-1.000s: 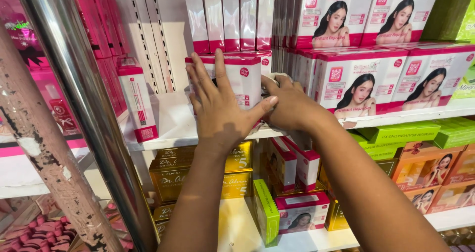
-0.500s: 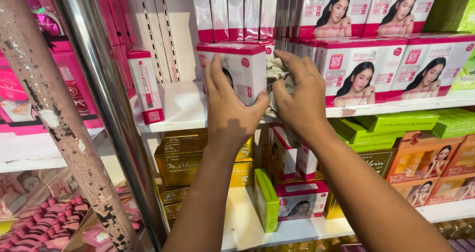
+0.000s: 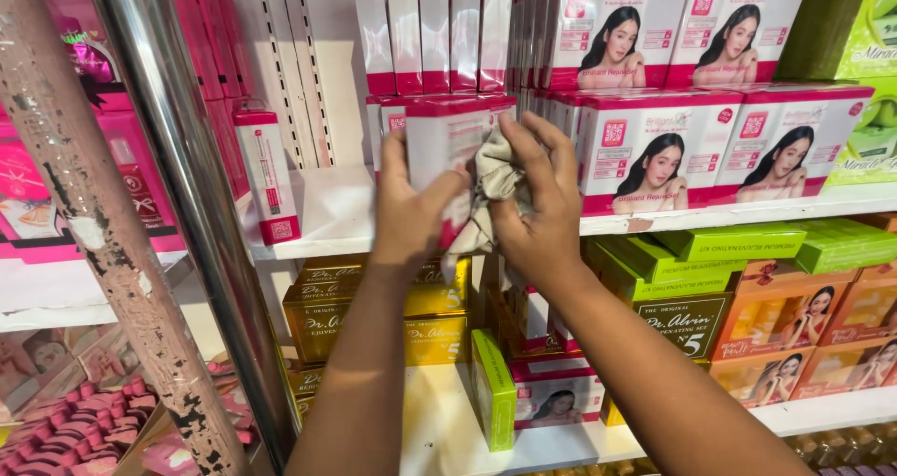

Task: Cleaning and organizing skincare kit boxes on a retail shelf.

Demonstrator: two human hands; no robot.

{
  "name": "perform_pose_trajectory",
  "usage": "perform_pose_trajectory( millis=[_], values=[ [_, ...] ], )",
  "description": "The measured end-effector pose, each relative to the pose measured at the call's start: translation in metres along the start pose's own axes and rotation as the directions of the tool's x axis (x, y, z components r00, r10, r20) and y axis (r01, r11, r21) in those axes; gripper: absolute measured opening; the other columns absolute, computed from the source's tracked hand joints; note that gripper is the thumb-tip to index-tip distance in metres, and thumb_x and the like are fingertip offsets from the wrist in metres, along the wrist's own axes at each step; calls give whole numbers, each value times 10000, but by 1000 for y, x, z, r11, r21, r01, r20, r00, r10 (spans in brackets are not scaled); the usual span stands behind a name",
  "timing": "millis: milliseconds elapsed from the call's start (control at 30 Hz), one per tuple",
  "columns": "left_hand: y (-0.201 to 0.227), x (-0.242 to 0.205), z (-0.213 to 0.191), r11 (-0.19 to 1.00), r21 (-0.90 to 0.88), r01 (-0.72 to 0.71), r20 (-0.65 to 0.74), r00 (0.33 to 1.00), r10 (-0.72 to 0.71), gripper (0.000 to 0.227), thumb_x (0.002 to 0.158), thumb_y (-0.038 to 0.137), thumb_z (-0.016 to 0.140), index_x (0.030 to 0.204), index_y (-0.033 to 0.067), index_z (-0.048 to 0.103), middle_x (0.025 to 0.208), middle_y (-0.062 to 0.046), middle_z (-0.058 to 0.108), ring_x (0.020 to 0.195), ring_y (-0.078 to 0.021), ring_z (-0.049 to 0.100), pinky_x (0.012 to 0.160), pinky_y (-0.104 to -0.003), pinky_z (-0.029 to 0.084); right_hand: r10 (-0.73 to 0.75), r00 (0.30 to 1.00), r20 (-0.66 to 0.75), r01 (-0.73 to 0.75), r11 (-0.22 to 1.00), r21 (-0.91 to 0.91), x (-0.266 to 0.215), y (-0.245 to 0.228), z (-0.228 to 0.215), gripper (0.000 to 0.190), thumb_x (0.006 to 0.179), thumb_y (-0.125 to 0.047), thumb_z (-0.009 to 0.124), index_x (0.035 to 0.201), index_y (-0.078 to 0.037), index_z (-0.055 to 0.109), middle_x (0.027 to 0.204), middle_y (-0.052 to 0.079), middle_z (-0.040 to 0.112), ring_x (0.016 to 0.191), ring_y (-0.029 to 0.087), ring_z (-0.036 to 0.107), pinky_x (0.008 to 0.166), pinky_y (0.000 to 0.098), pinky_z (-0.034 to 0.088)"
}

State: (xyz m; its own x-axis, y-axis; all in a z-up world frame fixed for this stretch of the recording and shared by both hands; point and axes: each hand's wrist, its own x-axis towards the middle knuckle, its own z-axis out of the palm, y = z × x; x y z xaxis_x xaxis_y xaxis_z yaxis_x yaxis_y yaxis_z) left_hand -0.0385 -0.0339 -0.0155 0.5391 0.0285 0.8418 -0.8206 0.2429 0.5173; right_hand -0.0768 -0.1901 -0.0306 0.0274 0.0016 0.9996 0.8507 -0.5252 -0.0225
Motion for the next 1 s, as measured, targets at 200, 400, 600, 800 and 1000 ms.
perform_pose_trajectory(
  millis=[200,400,600,800,1000],
  values=[
    [27,21,-27,992,83,97,76,992,-103,444,803,70,686,1223,11,557,1088,-115,742,943,-144,739,869,-295,614,-49,982,-184,38,997,-65,11,24,-3,613,951,92,596,1501,-177,560,1428,91,518,1328,216,592,1173,303,552],
    [-14,30,-43,998,-11,-69,151,986,70,412,965,225,718,1272,15,540,1168,-70,693,1027,-131,674,911,-303,576,-289,954,81,297,949,-109,12,-17,36,625,896,-60,777,1475,-179,574,1468,174,481,1302,309,514,1132,409,498],
    [-3,29,-40,999,-28,23,76,997,-21,339,1042,216,663,1298,19,561,1158,-71,709,1036,-125,655,945,-291,543,-128,992,-22,116,951,-287,10,3,43,635,828,-50,756,1435,-187,626,1424,146,534,1317,372,496,1149,474,453],
    [-18,33,-47,998,-65,21,106,994,-14,315,1047,146,638,1312,17,527,1190,-77,701,1078,-131,661,970,-296,553,-51,996,-72,29,958,-284,12,0,58,542,929,-106,711,1452,-199,606,1449,129,537,1312,336,496,1167,432,424],
    [-21,33,-45,977,-214,20,118,993,5,366,1032,127,626,1362,27,503,1260,-87,679,1128,-141,661,1001,-307,546,-203,976,83,218,853,-475,20,-11,56,579,849,-212,733,1414,-182,610,1452,172,508,1379,452,397,1142,597,292]
  ],
)
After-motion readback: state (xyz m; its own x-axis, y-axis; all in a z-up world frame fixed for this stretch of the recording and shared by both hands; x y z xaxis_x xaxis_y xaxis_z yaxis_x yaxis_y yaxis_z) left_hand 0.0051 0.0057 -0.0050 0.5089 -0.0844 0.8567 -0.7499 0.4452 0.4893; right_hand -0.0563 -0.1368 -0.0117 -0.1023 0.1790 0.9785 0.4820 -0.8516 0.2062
